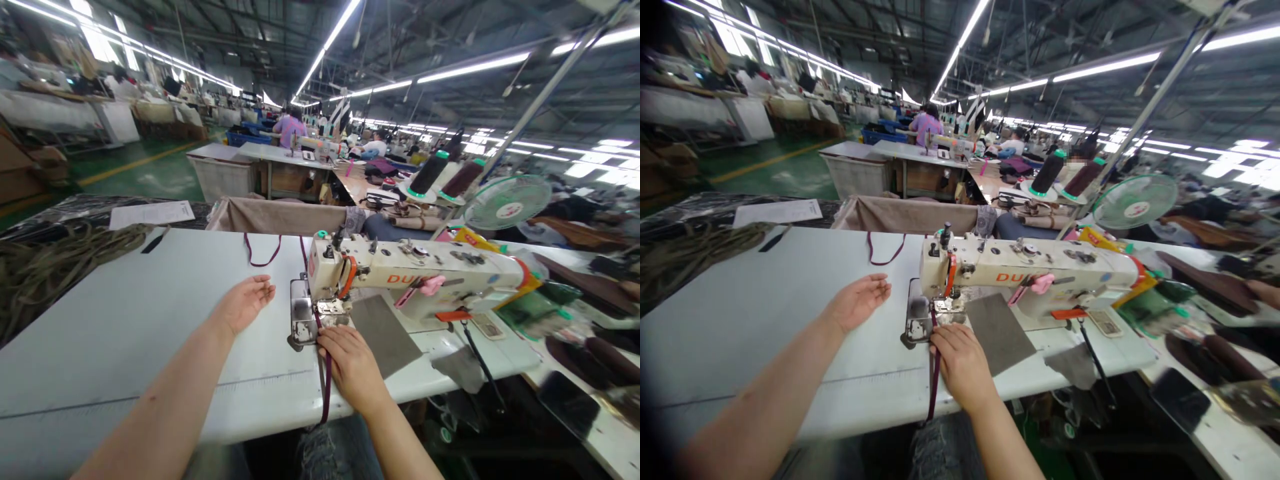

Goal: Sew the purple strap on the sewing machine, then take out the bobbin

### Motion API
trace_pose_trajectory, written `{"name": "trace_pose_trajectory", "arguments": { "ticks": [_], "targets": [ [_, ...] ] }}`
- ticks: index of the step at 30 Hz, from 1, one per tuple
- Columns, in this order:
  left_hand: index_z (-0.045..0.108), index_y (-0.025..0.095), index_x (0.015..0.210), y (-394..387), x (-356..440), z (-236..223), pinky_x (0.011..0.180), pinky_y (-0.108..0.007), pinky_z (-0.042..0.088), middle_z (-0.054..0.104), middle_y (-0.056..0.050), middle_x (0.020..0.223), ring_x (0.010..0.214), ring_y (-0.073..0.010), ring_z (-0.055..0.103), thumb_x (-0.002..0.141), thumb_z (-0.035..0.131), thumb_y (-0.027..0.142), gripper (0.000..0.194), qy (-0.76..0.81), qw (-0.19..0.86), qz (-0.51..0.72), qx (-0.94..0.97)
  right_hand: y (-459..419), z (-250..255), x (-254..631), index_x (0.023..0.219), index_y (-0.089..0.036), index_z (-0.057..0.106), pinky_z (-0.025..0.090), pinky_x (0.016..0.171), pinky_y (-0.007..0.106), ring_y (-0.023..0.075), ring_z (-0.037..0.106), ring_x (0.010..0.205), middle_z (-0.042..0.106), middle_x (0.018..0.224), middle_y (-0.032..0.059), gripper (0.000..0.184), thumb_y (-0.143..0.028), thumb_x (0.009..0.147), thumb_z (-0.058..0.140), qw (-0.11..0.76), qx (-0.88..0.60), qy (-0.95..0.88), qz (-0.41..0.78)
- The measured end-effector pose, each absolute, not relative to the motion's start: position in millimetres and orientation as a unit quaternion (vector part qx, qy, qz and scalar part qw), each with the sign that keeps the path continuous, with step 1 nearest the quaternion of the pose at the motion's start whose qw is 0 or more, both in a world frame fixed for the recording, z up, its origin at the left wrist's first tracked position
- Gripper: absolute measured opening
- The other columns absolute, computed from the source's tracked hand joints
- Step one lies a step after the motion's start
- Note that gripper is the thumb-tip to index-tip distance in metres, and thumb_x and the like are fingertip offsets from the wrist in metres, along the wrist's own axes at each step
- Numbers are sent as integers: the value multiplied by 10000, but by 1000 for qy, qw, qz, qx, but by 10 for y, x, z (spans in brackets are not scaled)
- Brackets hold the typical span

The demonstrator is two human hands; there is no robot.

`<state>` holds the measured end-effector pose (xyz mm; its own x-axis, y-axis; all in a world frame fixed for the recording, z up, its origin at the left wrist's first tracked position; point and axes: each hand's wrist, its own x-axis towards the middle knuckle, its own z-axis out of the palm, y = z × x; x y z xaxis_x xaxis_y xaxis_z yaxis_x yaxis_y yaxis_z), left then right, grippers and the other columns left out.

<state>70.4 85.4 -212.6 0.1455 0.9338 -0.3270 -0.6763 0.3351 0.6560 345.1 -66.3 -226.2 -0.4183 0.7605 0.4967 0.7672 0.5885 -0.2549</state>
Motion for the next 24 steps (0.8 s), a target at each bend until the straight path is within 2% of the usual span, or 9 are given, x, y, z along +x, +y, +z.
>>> {"name": "trace_pose_trajectory", "arguments": {
  "ticks": [6, 19, 24],
  "targets": [
    [763, 45, 910, 867, 700, -2174, 790, -291, 698, 718, -128, 811, 816, -205, 753, 877, 585, -74, 217, 358, 734, 549, 178, -694, -2267, 3443, 1348, -220, 719, 495, 1218, 506, 264, 702, 1304, 762, 1381, 94, 252, -180, 1128, 604, 290, -463, -838, -6],
    [754, 66, 913, 853, 734, -2133, 787, -287, 713, 718, -123, 831, 810, -193, 756, 914, 557, -72, 241, 372, 730, 547, 170, -695, -2302, 3438, 1435, -278, 685, 527, 1199, 474, 249, 730, 1249, 771, 1357, 65, 366, -156, 1095, 629, 298, -462, -835, -28],
    [758, 68, 925, 838, 740, -2123, 787, -280, 716, 730, -123, 857, 808, -183, 757, 903, 572, -93, 247, 377, 727, 548, 171, -673, -2331, 3438, 1411, -285, 692, 531, 1189, 472, 254, 739, 1223, 778, 1342, 56, 334, -173, 1113, 593, 318, -455, -832, -26]
  ]
}}
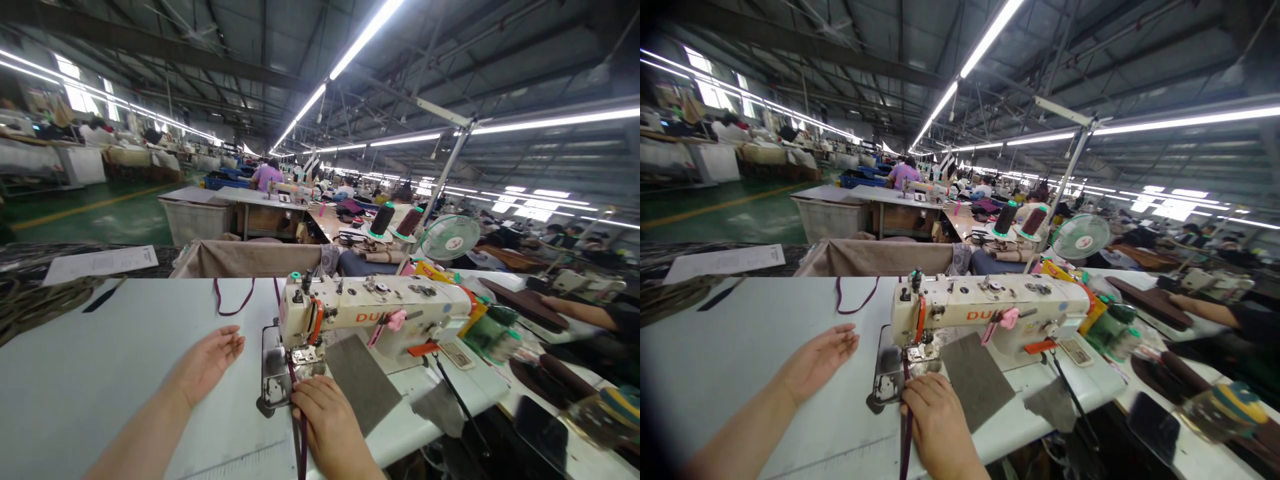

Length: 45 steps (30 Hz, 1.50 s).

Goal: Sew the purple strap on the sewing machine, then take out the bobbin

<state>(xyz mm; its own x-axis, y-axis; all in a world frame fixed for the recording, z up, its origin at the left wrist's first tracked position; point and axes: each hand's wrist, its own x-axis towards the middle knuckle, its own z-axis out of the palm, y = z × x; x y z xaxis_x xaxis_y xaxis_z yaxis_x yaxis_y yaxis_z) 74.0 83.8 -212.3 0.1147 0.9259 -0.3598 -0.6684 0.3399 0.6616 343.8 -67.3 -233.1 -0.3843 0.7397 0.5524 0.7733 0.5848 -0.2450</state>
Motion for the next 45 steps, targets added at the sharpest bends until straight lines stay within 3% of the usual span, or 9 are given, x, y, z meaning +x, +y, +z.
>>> {"name": "trace_pose_trajectory", "arguments": {
  "ticks": [9, 28, 39, 45],
  "targets": [
    [759, 81, 912, 872, 755, -2182, 789, -281, 698, 732, -122, 838, 797, -187, 761, 917, 575, -97, 256, 359, 732, 552, 175, -566, -2370, 3527, 1290, -260, 721, 598, 1127, 393, 232, 787, 1144, 810, 1273, 49, 289, -133, 1041, 645, 317, -410, -848, -106],
    [723, 93, 916, 844, 789, -2119, 761, -287, 673, 708, -101, 812, 777, -185, 747, 911, 587, -96, 233, 351, 732, 561, 162, -338, -2565, 3688, 1222, -219, 734, 649, 1023, 315, 203, 823, 1054, 834, 1189, 56, 310, -237, 1189, 425, 294, -338, -865, -227],
    [713, 54, 977, 886, 776, -2220, 758, -296, 670, 715, -119, 840, 790, -202, 755, 891, 601, -98, 208, 346, 734, 562, 160, -375, -2535, 3655, 1232, -219, 729, 605, 1089, 305, 188, 808, 1082, 829, 1202, 40, 285, -221, 1183, 449, 326, -345, -858, -196],
    [706, 39, 963, 878, 772, -2161, 738, -288, 672, 711, -116, 815, 757, -195, 746, 892, 587, -110, 204, 352, 732, 562, 157, -512, -2411, 3582, 1323, -231, 712, 616, 1094, 400, 224, 786, 1153, 807, 1276, 56, 312, -156, 1136, 474, 293, -394, -860, -140]
  ]
}}
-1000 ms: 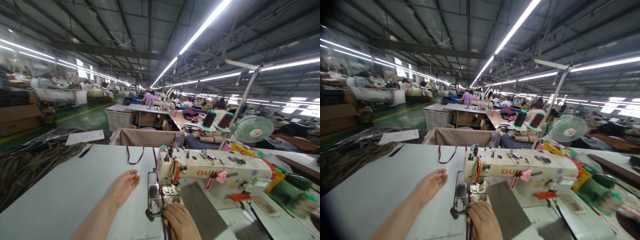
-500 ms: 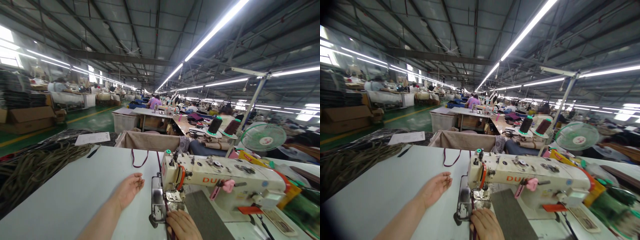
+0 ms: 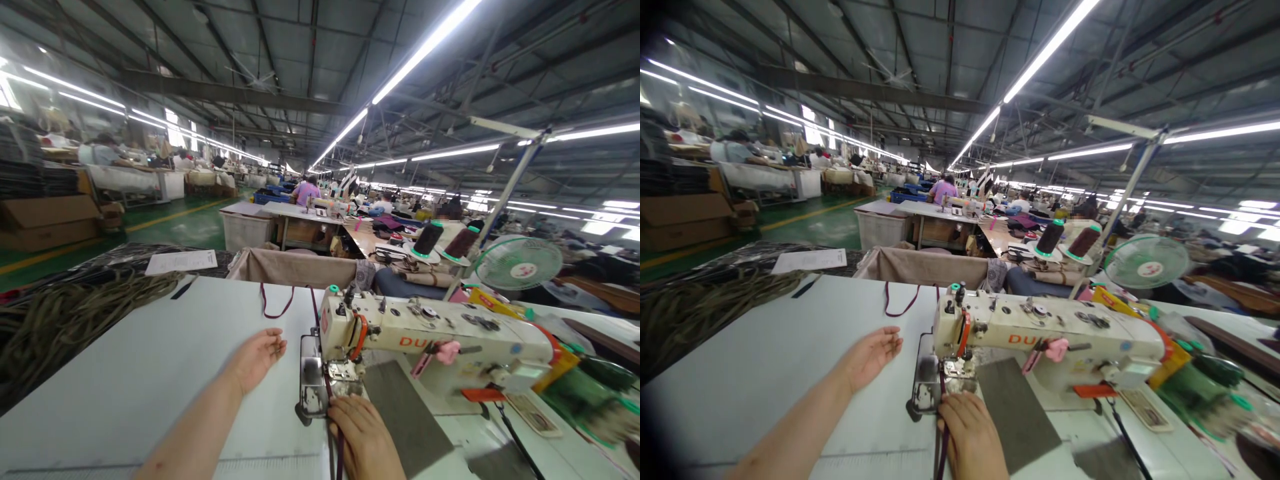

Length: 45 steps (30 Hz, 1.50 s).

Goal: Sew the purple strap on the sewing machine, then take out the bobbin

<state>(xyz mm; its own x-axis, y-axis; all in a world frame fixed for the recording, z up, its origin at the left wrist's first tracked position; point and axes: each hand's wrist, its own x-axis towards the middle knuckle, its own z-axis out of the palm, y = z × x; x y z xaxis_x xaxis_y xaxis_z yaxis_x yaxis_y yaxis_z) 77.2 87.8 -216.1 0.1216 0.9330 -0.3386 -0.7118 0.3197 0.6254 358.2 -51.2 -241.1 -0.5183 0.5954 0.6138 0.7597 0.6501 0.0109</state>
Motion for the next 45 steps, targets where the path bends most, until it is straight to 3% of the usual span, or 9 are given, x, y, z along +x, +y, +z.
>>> {"name": "trace_pose_trajectory", "arguments": {
  "ticks": [7, 24, 45],
  "targets": [
    [716, 51, 921, 873, 749, -2121, 746, -286, 679, 720, -118, 815, 758, -192, 751, 901, 570, -106, 216, 351, 736, 559, 152, -599, -2319, 3540, 1336, -226, 707, 610, 1112, 495, 259, 764, 1211, 784, 1330, 89, 306, -183, 1154, 465, 265, -423, -860, -106],
    [736, 55, 879, 890, 735, -2138, 735, -290, 678, 709, -114, 804, 745, -196, 748, 879, 579, -101, 221, 349, 737, 560, 147, -567, -2310, 3545, 1354, -226, 705, 624, 1071, 502, 264, 772, 1201, 788, 1329, 80, 309, -195, 1162, 465, 269, -412, -864, -108],
    [733, 84, 863, 880, 715, -2108, 772, -296, 661, 701, -107, 781, 762, -191, 728, 850, 581, -80, 224, 345, 743, 550, 163, -587, -2260, 3518, 1337, -218, 742, 589, 1133, 502, 263, 758, 1228, 786, 1324, 111, 306, -234, 1167, 487, 273, -419, -863, -73]
  ]
}}
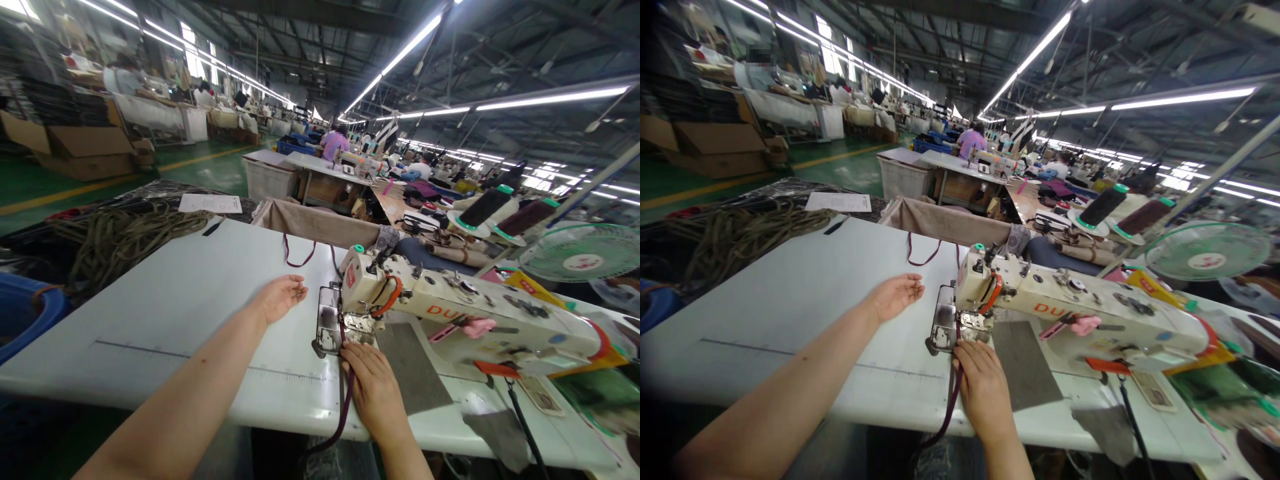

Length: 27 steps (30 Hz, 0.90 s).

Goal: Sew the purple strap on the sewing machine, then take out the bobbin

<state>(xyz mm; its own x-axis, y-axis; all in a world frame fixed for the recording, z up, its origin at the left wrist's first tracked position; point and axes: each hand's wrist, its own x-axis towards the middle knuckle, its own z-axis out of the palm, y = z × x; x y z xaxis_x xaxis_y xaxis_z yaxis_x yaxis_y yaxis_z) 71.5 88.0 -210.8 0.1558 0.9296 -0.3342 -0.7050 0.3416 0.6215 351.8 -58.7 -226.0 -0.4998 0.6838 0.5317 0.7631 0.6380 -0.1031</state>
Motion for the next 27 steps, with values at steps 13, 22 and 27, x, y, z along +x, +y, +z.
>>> {"name": "trace_pose_trajectory", "arguments": {
  "ticks": [13, 22, 27],
  "targets": [
    [730, 67, 877, 889, 719, -2090, 750, -294, 645, 704, -121, 765, 745, -202, 728, 833, 574, -88, 224, 344, 745, 547, 169, -570, -2280, 3529, 1325, -208, 741, 575, 1124, 502, 270, 759, 1220, 787, 1324, 109, 287, -258, 1175, 501, 274, -414, -865, -75],
    [737, 76, 870, 898, 653, -2000, 767, -289, 622, 687, -99, 743, 753, -192, 705, 840, 580, -42, 199, 353, 739, 548, 170, -573, -2226, 3474, 1313, -215, 756, 560, 1136, 486, 255, 757, 1219, 793, 1310, 107, 302, -248, 1177, 489, 270, -420, -864, -68],
    [733, 78, 868, 948, 492, -1970, 769, -270, 595, 669, -74, 727, 747, -169, 681, 798, 602, 12, 162, 343, 711, 592, 162, -601, -2206, 3454, 1295, -205, 754, 519, 1175, 477, 254, 741, 1249, 790, 1323, 105, 270, -267, 1182, 517, 272, -427, -862, -42]
  ]
}}
